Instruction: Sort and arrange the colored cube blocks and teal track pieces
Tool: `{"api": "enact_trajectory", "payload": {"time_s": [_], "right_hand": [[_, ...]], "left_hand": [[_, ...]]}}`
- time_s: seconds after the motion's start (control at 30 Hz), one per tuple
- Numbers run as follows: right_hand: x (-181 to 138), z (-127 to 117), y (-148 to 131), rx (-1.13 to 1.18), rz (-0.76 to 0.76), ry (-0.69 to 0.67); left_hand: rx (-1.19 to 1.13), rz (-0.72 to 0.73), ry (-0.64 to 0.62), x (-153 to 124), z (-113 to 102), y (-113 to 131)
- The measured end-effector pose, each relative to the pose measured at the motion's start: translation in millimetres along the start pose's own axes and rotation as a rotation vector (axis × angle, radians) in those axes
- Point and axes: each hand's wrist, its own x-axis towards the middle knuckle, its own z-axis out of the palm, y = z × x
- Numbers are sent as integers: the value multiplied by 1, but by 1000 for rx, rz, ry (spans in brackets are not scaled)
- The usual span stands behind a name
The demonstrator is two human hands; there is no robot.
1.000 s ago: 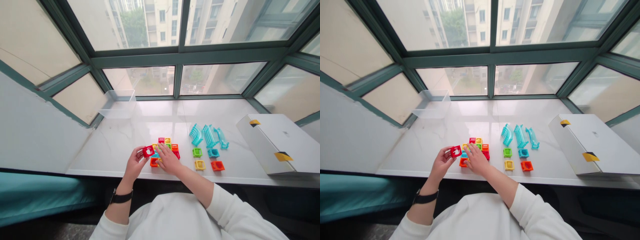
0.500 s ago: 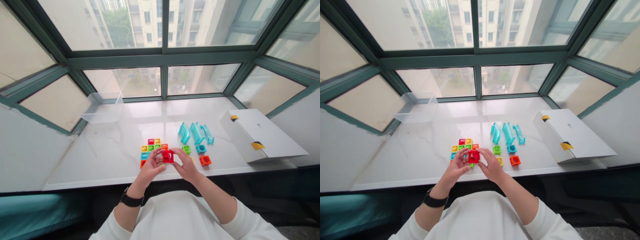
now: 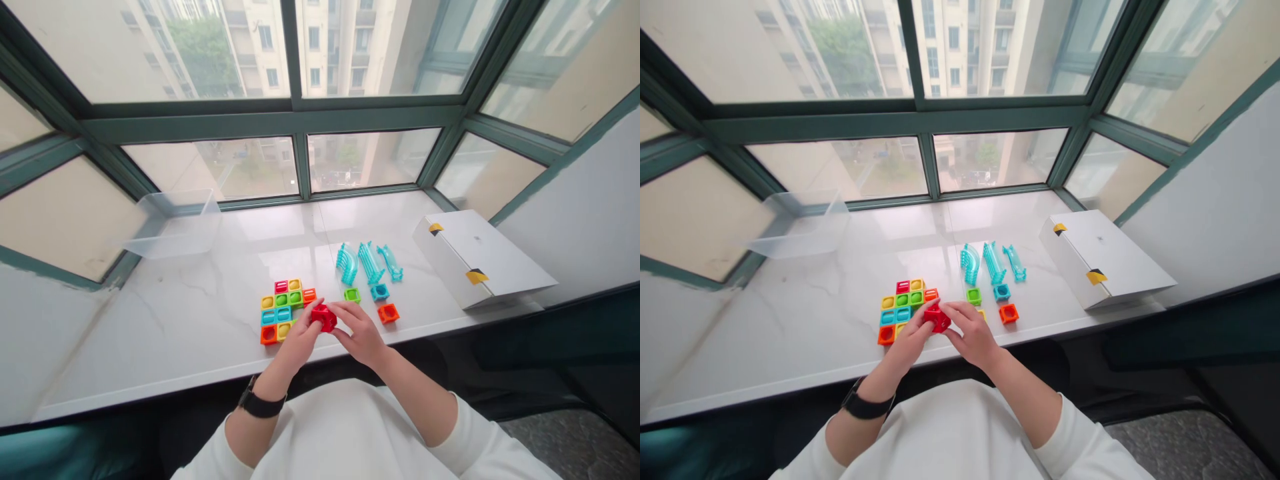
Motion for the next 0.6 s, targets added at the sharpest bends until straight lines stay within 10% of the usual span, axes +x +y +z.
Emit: {"api": "enact_trajectory", "payload": {"time_s": [0.6], "right_hand": [[3,8,-13,-17,-152,-132]], "left_hand": [[214,-14,72,-3,-9,-5]]}}
